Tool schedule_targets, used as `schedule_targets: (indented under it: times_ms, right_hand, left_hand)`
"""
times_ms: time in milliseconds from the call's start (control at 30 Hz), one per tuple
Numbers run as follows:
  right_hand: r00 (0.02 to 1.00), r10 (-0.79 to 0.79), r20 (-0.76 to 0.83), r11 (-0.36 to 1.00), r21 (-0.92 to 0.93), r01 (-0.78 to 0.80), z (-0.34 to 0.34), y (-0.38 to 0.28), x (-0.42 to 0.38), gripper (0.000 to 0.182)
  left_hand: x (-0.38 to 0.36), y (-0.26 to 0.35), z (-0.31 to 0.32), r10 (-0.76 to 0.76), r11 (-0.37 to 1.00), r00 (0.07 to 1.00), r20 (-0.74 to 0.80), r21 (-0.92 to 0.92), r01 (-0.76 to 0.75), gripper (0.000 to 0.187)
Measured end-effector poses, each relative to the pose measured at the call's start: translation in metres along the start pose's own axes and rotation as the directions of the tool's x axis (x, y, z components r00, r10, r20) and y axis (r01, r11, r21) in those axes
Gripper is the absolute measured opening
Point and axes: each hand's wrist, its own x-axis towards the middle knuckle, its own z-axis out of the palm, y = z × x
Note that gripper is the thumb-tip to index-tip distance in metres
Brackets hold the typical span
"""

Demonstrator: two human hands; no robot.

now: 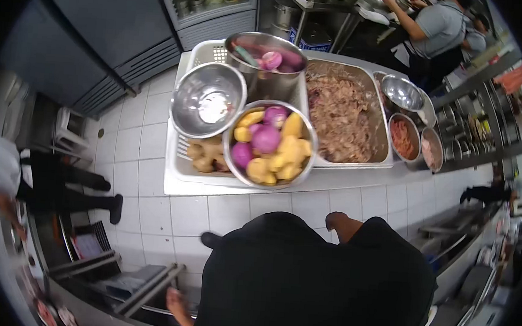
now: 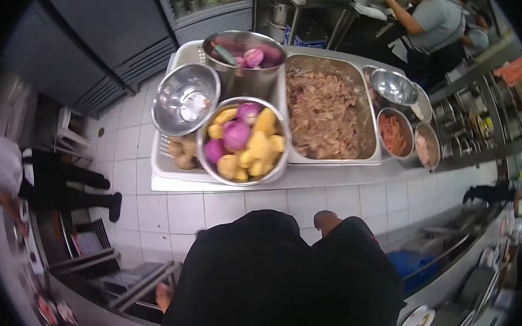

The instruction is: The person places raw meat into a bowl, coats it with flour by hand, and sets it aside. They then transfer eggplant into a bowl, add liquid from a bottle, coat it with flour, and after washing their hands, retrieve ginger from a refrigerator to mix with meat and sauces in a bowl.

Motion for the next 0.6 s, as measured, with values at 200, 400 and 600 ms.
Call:
schedule_targets:
  times_ms: [200,400,600]
  right_hand:
    - [0.798,-0.537,-0.274,0.843,-0.170,0.510,0.041,-0.112,-0.010,0.010]
    - [0.980,-0.183,-0.082,0.937,0.286,0.199,-0.027,-0.244,0.037,0.014]
    - [0.989,-0.099,-0.110,0.920,0.368,0.133,-0.132,-0.370,0.094,0.018]
  left_hand:
    - [0.133,-0.013,-0.036,-0.426,0.892,0.796,0.429,0.053,0.449,0.050]
    - [0.435,0.092,-0.053,-0.012,0.995,0.950,0.311,-0.088,0.042,0.046]
    - [0.627,0.224,0.006,0.228,0.963,0.761,0.607,-0.255,-0.086,0.048]
